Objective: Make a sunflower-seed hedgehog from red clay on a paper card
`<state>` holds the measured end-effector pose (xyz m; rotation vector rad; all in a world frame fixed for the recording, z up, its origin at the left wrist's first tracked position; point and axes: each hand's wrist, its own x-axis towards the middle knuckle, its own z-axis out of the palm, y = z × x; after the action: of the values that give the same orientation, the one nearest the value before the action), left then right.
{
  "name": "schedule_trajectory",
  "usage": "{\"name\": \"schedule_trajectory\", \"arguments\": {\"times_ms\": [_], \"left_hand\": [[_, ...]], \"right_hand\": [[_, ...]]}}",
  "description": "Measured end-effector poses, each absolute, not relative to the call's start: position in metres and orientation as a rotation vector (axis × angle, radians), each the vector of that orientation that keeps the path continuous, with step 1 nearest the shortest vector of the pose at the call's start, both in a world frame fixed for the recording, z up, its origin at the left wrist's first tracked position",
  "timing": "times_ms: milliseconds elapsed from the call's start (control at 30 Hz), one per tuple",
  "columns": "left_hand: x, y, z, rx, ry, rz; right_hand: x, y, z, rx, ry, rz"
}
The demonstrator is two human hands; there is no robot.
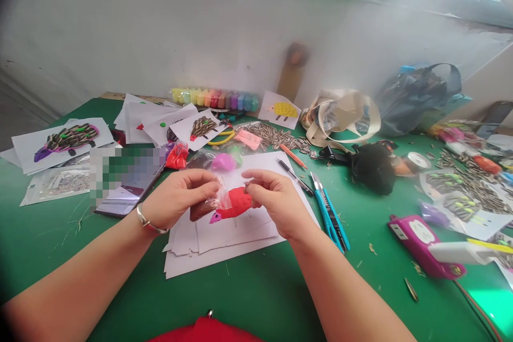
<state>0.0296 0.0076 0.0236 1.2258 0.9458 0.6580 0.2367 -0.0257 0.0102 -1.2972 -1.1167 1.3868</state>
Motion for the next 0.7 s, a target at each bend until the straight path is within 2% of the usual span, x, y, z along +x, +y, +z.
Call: {"name": "schedule_trajectory", "arguments": {"times_ms": [300, 500, 700], "left_hand": [[0.027, 0.021, 0.008, 1.19, 1.007, 0.74], [0.026, 0.021, 0.008, 1.218, 0.987, 0.746], [0.019, 0.033, -0.002, 1.669, 1.465, 0.746]], "right_hand": [[0.237, -0.027, 0.021, -1.474, -1.374, 1.265], [0.235, -0.031, 0.016, -1.328, -1.15, 1.475], [0.233, -0.024, 0.014, -1.166, -0.943, 1.65]]}}
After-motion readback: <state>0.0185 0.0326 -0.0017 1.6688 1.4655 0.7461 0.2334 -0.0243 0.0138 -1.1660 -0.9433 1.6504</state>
